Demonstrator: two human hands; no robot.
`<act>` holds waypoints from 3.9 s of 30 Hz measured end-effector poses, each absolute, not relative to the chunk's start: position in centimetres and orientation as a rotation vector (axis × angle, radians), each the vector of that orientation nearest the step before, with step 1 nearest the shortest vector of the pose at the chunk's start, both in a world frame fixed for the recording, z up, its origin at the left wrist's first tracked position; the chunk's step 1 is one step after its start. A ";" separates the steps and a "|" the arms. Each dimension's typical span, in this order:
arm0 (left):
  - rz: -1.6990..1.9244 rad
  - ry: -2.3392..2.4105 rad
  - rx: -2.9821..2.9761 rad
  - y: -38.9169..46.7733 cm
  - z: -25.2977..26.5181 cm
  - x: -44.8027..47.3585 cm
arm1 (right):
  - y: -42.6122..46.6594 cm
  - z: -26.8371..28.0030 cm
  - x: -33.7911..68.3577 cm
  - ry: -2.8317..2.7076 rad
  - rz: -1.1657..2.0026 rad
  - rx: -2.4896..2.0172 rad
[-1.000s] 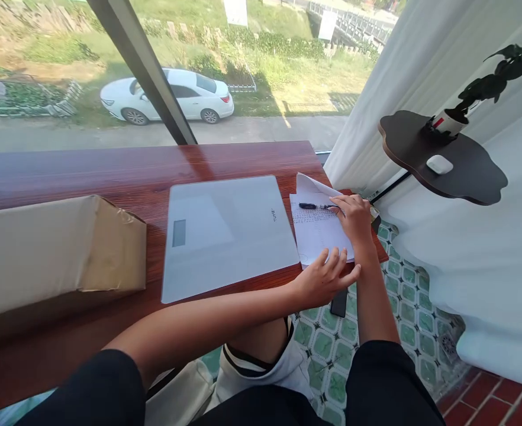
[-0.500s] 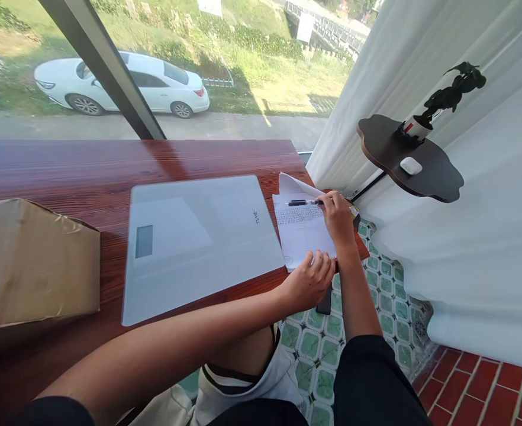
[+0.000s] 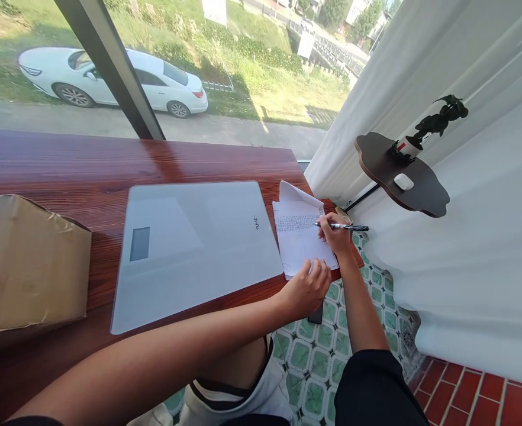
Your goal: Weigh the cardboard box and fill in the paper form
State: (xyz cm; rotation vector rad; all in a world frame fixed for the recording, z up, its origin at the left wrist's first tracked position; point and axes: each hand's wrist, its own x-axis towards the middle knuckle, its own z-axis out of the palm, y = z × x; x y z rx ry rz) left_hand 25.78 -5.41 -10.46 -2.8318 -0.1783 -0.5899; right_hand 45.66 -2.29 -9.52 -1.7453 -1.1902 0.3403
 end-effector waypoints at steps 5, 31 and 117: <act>-0.633 -0.195 -2.813 -5.5 -10.7 25.9 | -2.3 -9.2 44.8 -1.227 0.327 -1.809; -0.574 -0.176 -2.883 -5.4 -10.1 25.7 | -2.1 -9.6 45.2 -1.215 0.382 -1.821; -0.965 0.625 -2.747 -4.9 -9.7 24.4 | -0.6 -11.6 47.5 -1.317 -0.126 -1.858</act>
